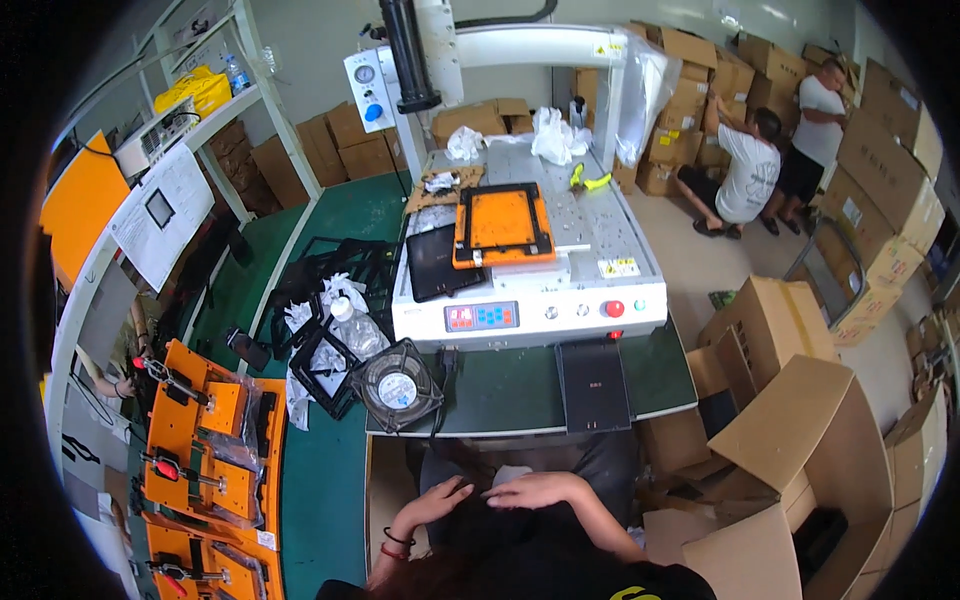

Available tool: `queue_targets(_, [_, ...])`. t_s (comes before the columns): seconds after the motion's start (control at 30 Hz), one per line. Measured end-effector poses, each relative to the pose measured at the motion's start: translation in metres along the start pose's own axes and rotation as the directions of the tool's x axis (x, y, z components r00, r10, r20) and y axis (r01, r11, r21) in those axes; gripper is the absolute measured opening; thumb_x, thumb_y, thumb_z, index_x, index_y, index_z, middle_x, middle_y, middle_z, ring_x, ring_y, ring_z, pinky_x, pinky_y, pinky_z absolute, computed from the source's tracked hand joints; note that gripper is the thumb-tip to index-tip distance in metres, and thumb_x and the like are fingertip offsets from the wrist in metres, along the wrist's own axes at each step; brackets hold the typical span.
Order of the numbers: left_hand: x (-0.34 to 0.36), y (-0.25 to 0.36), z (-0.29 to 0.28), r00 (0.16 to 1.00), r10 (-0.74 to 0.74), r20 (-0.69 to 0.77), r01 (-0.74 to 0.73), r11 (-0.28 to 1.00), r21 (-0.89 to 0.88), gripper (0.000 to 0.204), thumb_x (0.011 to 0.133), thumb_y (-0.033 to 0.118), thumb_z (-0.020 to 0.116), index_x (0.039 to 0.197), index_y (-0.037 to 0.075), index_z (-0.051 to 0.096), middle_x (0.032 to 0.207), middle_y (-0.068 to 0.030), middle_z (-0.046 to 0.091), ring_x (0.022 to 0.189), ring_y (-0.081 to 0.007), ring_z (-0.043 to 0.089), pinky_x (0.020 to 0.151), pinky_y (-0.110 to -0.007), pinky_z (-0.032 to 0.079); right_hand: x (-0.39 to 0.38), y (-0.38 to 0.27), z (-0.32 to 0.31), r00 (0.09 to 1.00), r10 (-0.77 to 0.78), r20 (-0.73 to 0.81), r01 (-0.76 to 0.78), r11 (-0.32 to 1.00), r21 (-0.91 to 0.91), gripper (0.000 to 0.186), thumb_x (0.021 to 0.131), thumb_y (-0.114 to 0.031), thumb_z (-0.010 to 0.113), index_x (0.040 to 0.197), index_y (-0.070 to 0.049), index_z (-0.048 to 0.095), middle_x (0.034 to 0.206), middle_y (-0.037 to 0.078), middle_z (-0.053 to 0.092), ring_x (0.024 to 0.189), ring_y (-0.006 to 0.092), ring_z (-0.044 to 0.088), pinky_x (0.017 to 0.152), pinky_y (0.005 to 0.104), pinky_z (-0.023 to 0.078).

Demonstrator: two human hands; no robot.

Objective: Unpacking electronic components, wiping them with a cloth, and placing them into specialized jigs for inspection or assembly.

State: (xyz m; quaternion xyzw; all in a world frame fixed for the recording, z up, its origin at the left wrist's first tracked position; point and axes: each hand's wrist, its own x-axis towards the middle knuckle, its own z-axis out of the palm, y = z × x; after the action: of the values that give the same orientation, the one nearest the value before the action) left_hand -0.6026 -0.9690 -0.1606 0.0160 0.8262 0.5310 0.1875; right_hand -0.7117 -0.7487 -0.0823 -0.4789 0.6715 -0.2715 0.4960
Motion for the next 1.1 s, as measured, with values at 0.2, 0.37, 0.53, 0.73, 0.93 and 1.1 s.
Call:
queue_targets(0.2, [0.033,-0.007,-0.020,0.978,0.110,0.178,-0.166,0.923,0.346,0.047,0.088,0.043,0.043,0.095,-0.002,0.053,0.092,-0.0263,0.058,0.089,-0.0398,0.057,0.075,-0.045,0.045,-0.045,-0.160,-0.151,0.738,-0.556,-0.383,0.567,0.818,-0.096,0.035,0.092,-0.024,0.045,0.116,0.002,0.049,0.103,0.013,0.059,0.100,0.0202,0.056,0.092,0.0342,0.039])
queue_targets(0.37, [0.081,0.058,-0.002,0.761,0.319,0.565,-0.462,0.878,0.126,0.046,0.091,0.041,0.039,0.097,-0.002,0.053,0.088,-0.0239,0.058,0.080,-0.0380,0.058,0.073,-0.044,0.045,-0.004,-0.190,-0.269,0.042,-0.394,-0.918,-0.589,0.732,-0.341,0.022,0.087,-0.016,0.048,0.099,-0.001,0.058,0.082,0.015,0.062,0.086,0.0313,0.059,0.079,0.0381,0.045])
queue_targets(0.53, [0.078,-0.003,0.027,0.733,0.394,0.555,-0.551,0.822,0.143,0.039,0.084,0.038,0.052,0.103,0.004,0.054,0.097,-0.0195,0.059,0.088,-0.0328,0.057,0.074,-0.049,0.043,0.081,-0.122,-0.461,0.412,-0.181,-0.893,-0.739,0.507,-0.444,0.030,0.082,-0.016,0.051,0.110,-0.004,0.053,0.105,0.020,0.056,0.100,0.0353,0.054,0.083,0.0429,0.046])
queue_targets(0.73, [0.137,-0.064,-0.001,0.818,0.477,0.322,-0.531,0.842,0.099,0.047,0.078,0.042,0.060,0.115,0.014,0.053,0.113,-0.0144,0.054,0.102,-0.0271,0.050,0.080,-0.052,0.037,0.174,-0.031,-0.572,0.465,-0.374,-0.802,-0.779,0.256,-0.572,0.050,0.080,-0.017,0.051,0.127,-0.008,0.038,0.118,0.012,0.051,0.114,0.0297,0.044,0.087,0.0407,0.045])
queue_targets(0.93, [0.125,-0.089,0.011,0.903,0.393,0.175,-0.400,0.917,0.004,0.057,0.079,0.047,0.055,0.123,0.012,0.043,0.122,-0.0146,0.044,0.112,-0.0272,0.040,0.089,-0.050,0.030,0.236,-0.038,-0.597,0.691,0.015,-0.723,-0.719,0.122,-0.684,0.038,0.082,-0.015,0.051,0.119,-0.009,0.046,0.111,0.011,0.058,0.106,0.0267,0.054,0.087,0.0411,0.042])
queue_targets(1.1, [0.135,-0.075,0.036,0.908,0.407,0.104,-0.400,0.913,-0.086,0.066,0.080,0.051,0.051,0.129,0.010,0.035,0.131,-0.0147,0.037,0.120,-0.0273,0.032,0.097,-0.048,0.025,0.223,-0.006,-0.619,0.545,-0.276,-0.792,-0.799,0.117,-0.590,0.017,0.080,-0.012,0.049,0.089,-0.005,0.063,0.095,0.012,0.063,0.091,0.0252,0.061,0.082,0.0381,0.043])
